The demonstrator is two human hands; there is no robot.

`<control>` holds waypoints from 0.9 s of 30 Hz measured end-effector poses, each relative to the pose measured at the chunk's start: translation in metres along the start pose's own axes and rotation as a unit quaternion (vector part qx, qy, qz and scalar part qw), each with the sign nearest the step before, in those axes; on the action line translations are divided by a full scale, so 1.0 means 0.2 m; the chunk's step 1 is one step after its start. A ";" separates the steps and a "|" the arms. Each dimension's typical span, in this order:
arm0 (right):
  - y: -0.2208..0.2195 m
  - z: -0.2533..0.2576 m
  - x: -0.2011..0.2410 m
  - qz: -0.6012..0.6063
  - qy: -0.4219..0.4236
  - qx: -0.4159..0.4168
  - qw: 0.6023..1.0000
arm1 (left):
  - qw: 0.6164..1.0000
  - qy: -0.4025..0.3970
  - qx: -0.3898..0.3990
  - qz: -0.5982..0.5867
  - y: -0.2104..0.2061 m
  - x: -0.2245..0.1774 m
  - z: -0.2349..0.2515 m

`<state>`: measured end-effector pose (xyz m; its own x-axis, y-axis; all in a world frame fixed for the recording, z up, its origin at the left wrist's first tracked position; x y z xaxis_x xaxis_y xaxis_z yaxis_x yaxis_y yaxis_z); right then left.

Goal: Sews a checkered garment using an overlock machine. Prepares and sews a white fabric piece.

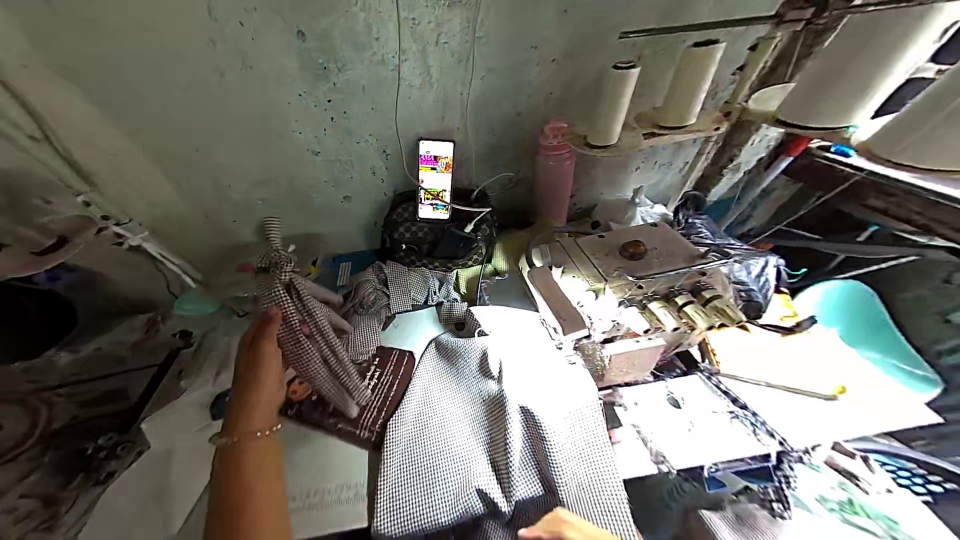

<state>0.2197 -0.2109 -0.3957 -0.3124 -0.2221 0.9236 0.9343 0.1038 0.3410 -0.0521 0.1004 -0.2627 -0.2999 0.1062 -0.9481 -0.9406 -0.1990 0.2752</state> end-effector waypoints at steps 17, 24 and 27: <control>-0.33 1.01 0.03 0.141 -0.145 0.067 0.977 | 0.900 0.287 0.127 -0.303 -0.32 0.31 -0.21; 0.10 0.55 0.14 0.018 -0.072 0.061 0.995 | 0.940 0.202 0.037 -0.271 -0.22 0.31 0.36; 0.30 0.44 0.11 -0.034 -0.119 -0.015 0.992 | 0.979 0.155 0.069 -0.108 -0.27 0.28 0.41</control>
<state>0.2529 -0.1244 -0.3388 -0.4034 0.0073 0.9150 0.9132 0.0671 0.4020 -0.0308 0.1970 -0.3179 -0.0479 -0.1747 -0.9835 -0.9957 -0.0697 0.0609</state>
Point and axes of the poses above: each hand's wrist, its own z-axis towards the middle knuckle, its own y-axis out of the back of the hand, x = y × z, the point moved 3 cm from there along z, towards the middle knuckle, and after that the axes turned 2 degrees about y, right-handed, at the moved point
